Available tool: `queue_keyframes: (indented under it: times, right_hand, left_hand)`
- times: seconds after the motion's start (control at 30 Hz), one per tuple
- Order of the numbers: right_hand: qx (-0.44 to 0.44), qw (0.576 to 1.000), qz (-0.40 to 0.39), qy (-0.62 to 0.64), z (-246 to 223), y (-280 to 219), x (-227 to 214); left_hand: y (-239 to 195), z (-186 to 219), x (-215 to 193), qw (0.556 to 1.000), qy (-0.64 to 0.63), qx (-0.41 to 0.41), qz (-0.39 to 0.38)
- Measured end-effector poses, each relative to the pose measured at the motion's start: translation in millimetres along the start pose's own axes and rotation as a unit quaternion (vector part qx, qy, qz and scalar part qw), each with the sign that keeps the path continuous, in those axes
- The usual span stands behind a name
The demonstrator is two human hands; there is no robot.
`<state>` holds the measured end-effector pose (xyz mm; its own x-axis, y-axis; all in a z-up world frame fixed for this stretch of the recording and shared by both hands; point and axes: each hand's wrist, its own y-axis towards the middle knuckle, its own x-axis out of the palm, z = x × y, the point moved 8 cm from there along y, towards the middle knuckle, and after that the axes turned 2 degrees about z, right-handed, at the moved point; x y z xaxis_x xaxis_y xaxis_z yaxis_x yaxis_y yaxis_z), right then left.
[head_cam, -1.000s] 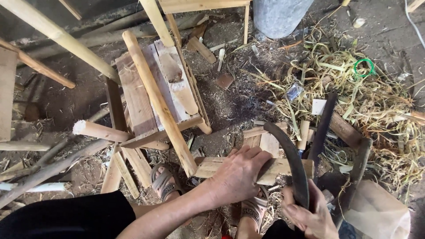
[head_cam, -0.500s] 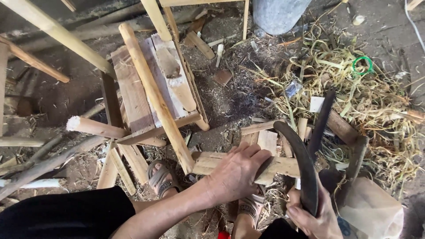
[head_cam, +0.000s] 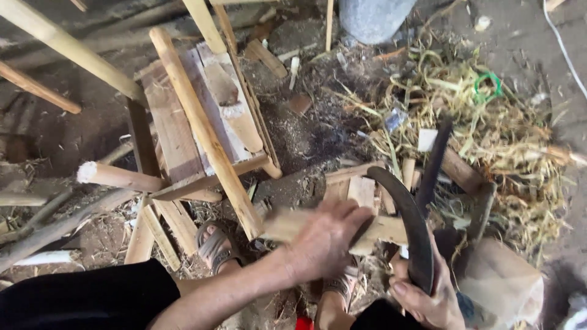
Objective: The person sits on the ground and shaves small wooden sticks and slats with a curved billhook blade, trimming the ends of wooden dowels. They fit trimmed pieces onto a small wooden stool frame and reposition the stool while working.
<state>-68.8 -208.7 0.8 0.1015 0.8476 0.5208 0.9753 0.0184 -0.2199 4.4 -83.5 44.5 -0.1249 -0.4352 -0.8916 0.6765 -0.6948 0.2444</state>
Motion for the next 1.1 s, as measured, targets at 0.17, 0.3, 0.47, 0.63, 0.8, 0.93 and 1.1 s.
queue_keyframes:
  times: [0.17, 0.3, 0.47, 0.63, 0.8, 0.93, 1.1]
  right_hand:
    - [-0.066, 0.994, -0.076, 0.052, -28, 1, 36]
    - [-0.058, 0.996, -0.05, 0.036, -38, 5, 37]
    - [0.087, 0.976, 0.178, -0.086, 44, -23, -157]
    - [0.014, 0.957, -0.099, 0.272, -41, 4, -45]
    - [0.119, 0.886, 0.007, 0.449, 29, 15, -76]
    - [0.181, 0.948, 0.259, 0.034, 130, -29, -105]
    - [0.23, 0.914, 0.322, -0.091, 100, -60, -83]
  left_hand:
    - [3, 9, -8, 0.894, -0.343, -0.119, -0.265]
    - [2, 10, 37, 0.823, -0.501, -0.086, -0.254]
    - [19, -34, 55, 0.857, -0.485, -0.161, -0.066]
    - [15, -79, 86, 0.889, -0.398, -0.206, 0.097]
    - [24, -89, 90, 0.879, -0.39, -0.241, 0.13]
    - [16, -102, 110, 0.92, -0.257, -0.104, 0.278]
    - [12, -106, 120, 0.919, -0.278, -0.164, 0.226]
